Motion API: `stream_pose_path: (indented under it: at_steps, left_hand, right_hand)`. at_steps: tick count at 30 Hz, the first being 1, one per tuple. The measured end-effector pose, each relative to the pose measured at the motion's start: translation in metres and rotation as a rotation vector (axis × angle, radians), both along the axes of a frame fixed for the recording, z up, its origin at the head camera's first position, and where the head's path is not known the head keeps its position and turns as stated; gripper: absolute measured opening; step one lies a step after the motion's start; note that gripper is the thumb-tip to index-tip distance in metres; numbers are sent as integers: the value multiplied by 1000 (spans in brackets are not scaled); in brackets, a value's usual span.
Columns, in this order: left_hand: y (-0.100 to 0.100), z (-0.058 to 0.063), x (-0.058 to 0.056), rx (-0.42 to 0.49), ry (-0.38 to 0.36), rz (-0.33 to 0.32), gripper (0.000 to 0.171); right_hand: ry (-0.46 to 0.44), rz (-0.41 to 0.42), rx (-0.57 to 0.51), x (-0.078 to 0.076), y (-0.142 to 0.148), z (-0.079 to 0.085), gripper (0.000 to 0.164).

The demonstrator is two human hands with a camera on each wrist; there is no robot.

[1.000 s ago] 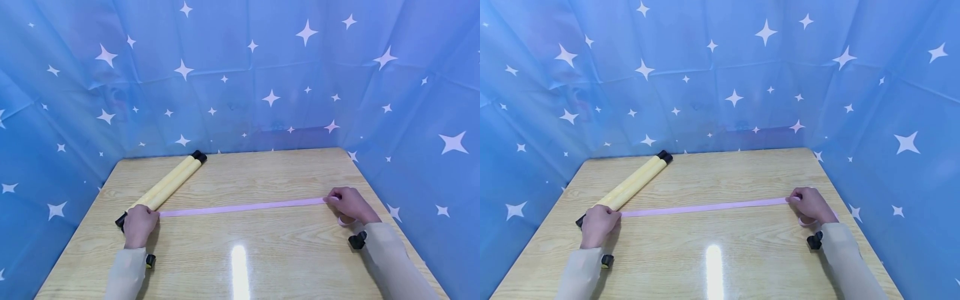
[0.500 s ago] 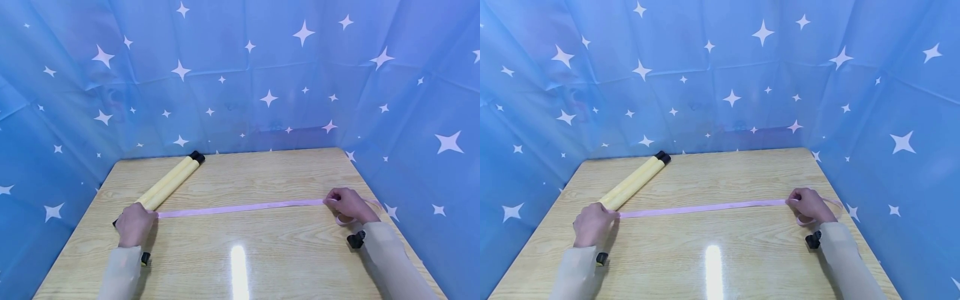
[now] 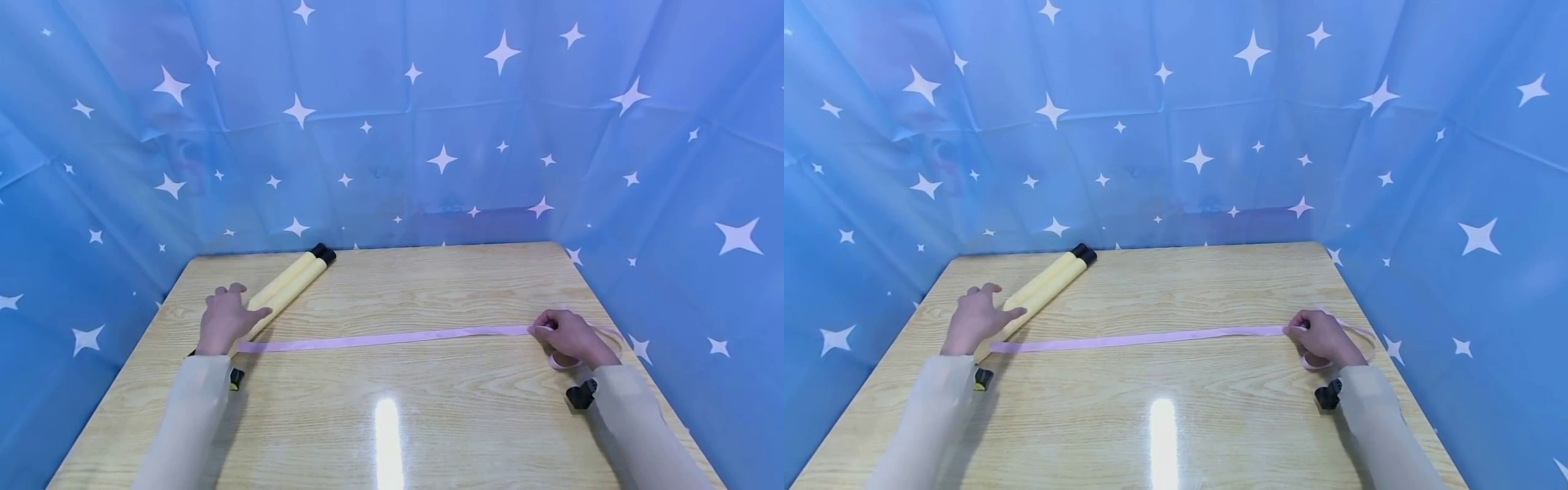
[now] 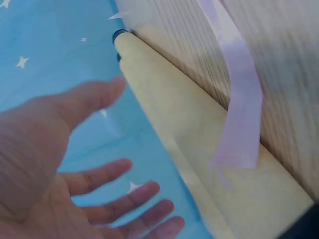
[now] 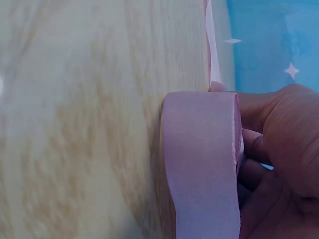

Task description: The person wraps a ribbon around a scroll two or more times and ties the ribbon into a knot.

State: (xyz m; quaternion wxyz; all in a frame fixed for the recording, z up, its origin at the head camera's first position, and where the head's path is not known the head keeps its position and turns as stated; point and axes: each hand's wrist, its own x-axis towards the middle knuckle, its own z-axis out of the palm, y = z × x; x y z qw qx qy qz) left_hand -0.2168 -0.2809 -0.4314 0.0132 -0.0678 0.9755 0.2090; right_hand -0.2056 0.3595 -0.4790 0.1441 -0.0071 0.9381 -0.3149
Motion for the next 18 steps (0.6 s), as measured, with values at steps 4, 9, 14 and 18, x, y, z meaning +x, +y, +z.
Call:
stream_pose_path:
  at_steps: [4, 9, 14, 18]
  left_hand:
    - [1, -4, -20, -11, -89, -88, 98]
    - [3, -9, -36, -27, -173, -179, 105]
    - [7, -10, -47, -36, -220, -195, 95]
    - [7, -10, -55, -23, -270, -179, 75]
  right_hand:
    - [22, 9, 11, 2, 0, 0, 28]
    - [7, -7, 14, 4, 1, -1, 29]
    - [6, -19, -13, 3, 1, 0, 32]
    - [0, -26, -10, 3, 1, -1, 32]
